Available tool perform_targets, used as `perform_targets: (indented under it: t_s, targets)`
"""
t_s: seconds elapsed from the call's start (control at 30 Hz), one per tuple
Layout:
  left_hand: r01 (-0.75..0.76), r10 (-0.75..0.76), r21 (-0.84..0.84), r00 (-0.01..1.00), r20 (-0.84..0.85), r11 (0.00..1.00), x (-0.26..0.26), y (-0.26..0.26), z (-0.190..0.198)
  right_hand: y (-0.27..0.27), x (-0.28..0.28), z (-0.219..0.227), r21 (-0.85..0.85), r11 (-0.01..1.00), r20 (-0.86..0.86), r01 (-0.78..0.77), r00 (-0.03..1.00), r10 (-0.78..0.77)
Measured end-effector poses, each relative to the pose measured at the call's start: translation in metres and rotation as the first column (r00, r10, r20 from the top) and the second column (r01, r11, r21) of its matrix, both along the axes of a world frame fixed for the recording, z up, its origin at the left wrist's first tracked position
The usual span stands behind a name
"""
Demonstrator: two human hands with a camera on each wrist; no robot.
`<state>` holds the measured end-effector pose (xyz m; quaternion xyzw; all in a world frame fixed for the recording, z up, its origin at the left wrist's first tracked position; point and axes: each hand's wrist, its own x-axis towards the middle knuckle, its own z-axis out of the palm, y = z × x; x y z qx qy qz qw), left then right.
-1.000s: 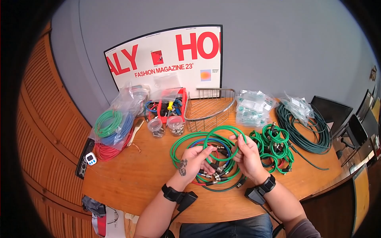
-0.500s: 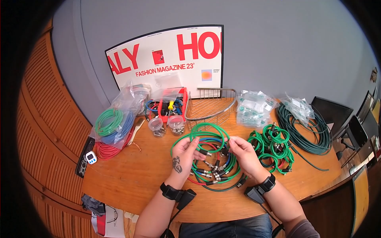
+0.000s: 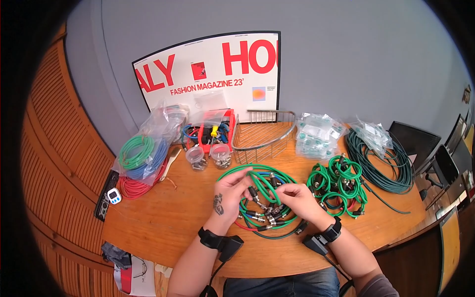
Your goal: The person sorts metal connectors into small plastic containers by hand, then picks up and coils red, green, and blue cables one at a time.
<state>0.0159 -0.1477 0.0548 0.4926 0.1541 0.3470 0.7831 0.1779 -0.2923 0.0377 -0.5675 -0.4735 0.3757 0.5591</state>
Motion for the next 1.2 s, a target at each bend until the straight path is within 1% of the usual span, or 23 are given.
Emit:
perform_targets:
  t_s: [0.03, 0.07, 0.1, 0.13, 0.27, 0.33, 0.4, 0.43, 0.5, 0.57, 0.6, 0.63, 0.67, 0.7, 0.77, 0.83, 0.9, 0.93, 0.97, 1.0, 1.03, 1.13, 1.2]
  targets:
    - [-0.001, 0.001, 0.000, 1.000, -0.001, 1.000, -0.001, -0.001, 0.001, 0.001, 0.001, -0.005, -0.022, 1.000, 0.067, -0.003, 0.998, 0.005]
    - [0.022, -0.016, 0.130, 0.999, -0.043, 0.991, -0.002, -0.002, 0.002, 0.002, 0.001, -0.008, -0.022, 1.000, 0.067, -0.003, 0.998, 0.004]
    - [0.050, -0.028, 0.257, 0.996, -0.087, 0.965, -0.002, -0.003, 0.004, 0.003, -0.001, -0.010, 0.061, 0.997, -0.037, -0.037, 0.999, 0.039]
    - [0.052, -0.031, 0.257, 0.996, -0.086, 0.965, -0.003, -0.008, 0.008, 0.004, -0.002, -0.011, 0.148, 0.987, -0.136, -0.060, 0.987, 0.081]
    - [0.049, -0.054, 0.257, 0.998, 0.012, 0.965, -0.002, -0.025, 0.016, -0.005, -0.013, 0.013, 0.078, 0.996, -0.188, -0.037, 0.981, 0.052]
    - [0.029, -0.036, 0.252, 0.999, 0.025, 0.967, -0.001, -0.024, 0.014, -0.007, -0.012, 0.024, -0.126, 0.974, -0.151, -0.186, 0.974, 0.167]
    - [-0.151, 0.137, 0.200, 0.987, 0.081, 0.968, 0.002, -0.019, 0.007, 0.002, -0.004, 0.003, -0.082, 0.972, -0.084, -0.221, 0.973, 0.214]
    - [-0.147, 0.134, 0.201, 0.988, 0.079, 0.969, 0.002, -0.015, 0.005, 0.004, -0.002, -0.006, -0.044, 0.965, -0.014, -0.257, 0.966, 0.257]
    - [-0.182, 0.179, 0.022, 0.978, 0.108, 0.983, 0.001, -0.007, 0.005, 0.004, -0.005, -0.008, -0.023, 0.973, -0.068, -0.229, 0.972, 0.227]
    - [-0.170, 0.170, -0.014, 0.980, 0.101, 0.985, 0.000, -0.007, 0.006, 0.004, -0.007, -0.006, 0.113, 0.989, -0.095, -0.097, 0.990, 0.108]
    - [-0.095, 0.097, -0.054, 0.995, 0.028, 0.994, -0.001, -0.006, 0.004, 0.004, -0.007, -0.005, 0.114, 0.989, -0.094, -0.098, 0.990, 0.109]
    - [-0.022, 0.018, -0.100, 0.999, -0.042, 0.995, -0.002, -0.005, 0.004, 0.004, -0.008, -0.002, 0.162, 0.987, -0.091, -0.012, 0.995, 0.027]
    - [-0.022, 0.018, -0.100, 0.999, -0.041, 0.995, -0.001, -0.008, 0.003, 0.003, -0.009, -0.001, 0.211, 0.975, -0.092, 0.074, 0.994, -0.056]
    - [-0.012, 0.005, -0.087, 0.996, -0.085, 0.996, 0.002, -0.013, 0.002, 0.003, -0.009, 0.001, 0.211, 0.975, -0.091, 0.075, 0.994, -0.056]
    - [-0.001, -0.009, -0.074, 0.992, -0.128, 0.997, 0.004, -0.018, -0.001, 0.003, -0.010, 0.003, 0.229, 0.955, -0.218, 0.187, 0.966, -0.137]
    - [0.114, -0.117, -0.026, 0.971, -0.211, 0.993, 0.007, -0.017, -0.010, 0.004, -0.014, 0.008, 0.270, 0.928, -0.262, 0.256, 0.947, -0.185]
    - [0.180, -0.178, -0.014, 0.959, -0.220, 0.984, 0.008, -0.019, -0.010, 0.006, -0.013, 0.006, 0.365, 0.880, -0.124, 0.303, 0.953, -0.277]
    - [0.203, -0.209, -0.047, 0.952, -0.225, 0.978, 0.009, -0.021, -0.010, 0.005, -0.012, 0.006, 0.365, 0.880, -0.124, 0.303, 0.953, -0.277]
    - [0.226, -0.239, -0.081, 0.944, -0.228, 0.971, 0.009, -0.024, -0.008, 0.003, -0.010, 0.007, 0.411, 0.862, 0.078, 0.297, 0.930, -0.358]
    - [0.235, -0.247, -0.081, 0.941, -0.229, 0.969, 0.008, -0.025, -0.007, 0.002, -0.010, 0.007, 0.455, 0.845, 0.271, 0.281, 0.860, -0.432]
    - [0.233, -0.246, -0.081, 0.942, -0.228, 0.969, 0.008, -0.026, -0.006, 0.001, -0.011, 0.009, 0.455, 0.846, 0.272, 0.279, 0.861, -0.431]
    - [0.282, -0.296, -0.097, 0.933, -0.205, 0.954, 0.007, -0.024, -0.005, 0.000, -0.017, 0.011, 0.476, 0.815, 0.191, 0.330, 0.866, -0.463]
    - [0.313, -0.329, -0.104, 0.919, -0.218, 0.944, 0.007, -0.022, -0.008, -0.002, -0.016, 0.006, 0.308, 0.891, -0.036, 0.333, 0.940, -0.339]
